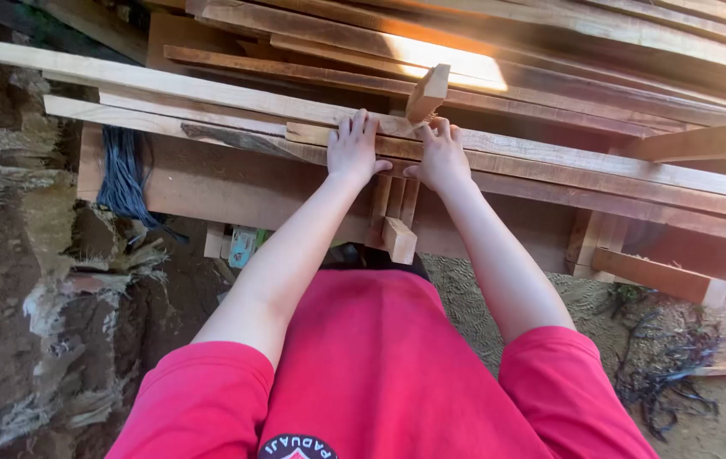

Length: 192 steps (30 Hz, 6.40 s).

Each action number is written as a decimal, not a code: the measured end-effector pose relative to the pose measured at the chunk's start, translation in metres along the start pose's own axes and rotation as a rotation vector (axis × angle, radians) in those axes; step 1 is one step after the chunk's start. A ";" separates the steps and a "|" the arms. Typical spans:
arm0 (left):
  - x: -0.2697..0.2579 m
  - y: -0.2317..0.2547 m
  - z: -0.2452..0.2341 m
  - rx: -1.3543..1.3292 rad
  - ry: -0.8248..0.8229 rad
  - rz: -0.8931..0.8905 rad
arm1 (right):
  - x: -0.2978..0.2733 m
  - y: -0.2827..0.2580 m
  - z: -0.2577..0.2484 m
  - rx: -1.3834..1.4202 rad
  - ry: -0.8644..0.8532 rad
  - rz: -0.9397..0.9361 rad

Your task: Bundling several thin wood strips together using plastic ties by hand.

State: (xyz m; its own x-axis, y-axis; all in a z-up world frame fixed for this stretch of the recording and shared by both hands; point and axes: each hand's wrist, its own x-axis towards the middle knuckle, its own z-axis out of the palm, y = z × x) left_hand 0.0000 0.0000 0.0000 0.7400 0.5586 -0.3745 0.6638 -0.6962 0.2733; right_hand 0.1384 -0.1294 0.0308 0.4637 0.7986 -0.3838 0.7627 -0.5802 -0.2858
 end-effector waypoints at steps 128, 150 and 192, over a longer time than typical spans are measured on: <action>-0.054 -0.040 0.039 -0.753 1.206 -0.419 | 0.113 -0.068 0.025 0.122 0.469 -0.642; -0.029 -0.035 0.079 -2.290 0.310 -1.433 | 0.185 -0.113 0.013 0.177 -0.812 0.226; -0.094 -0.001 -0.090 -0.720 0.028 -0.039 | 0.107 -0.044 0.050 0.672 0.362 -0.257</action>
State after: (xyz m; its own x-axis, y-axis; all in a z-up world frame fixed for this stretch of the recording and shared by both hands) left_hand -0.0607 -0.0117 0.1146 0.7104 0.5949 -0.3760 0.5894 -0.2111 0.7798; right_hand 0.1317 -0.0263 -0.0420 0.5158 0.8557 0.0408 0.4843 -0.2519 -0.8379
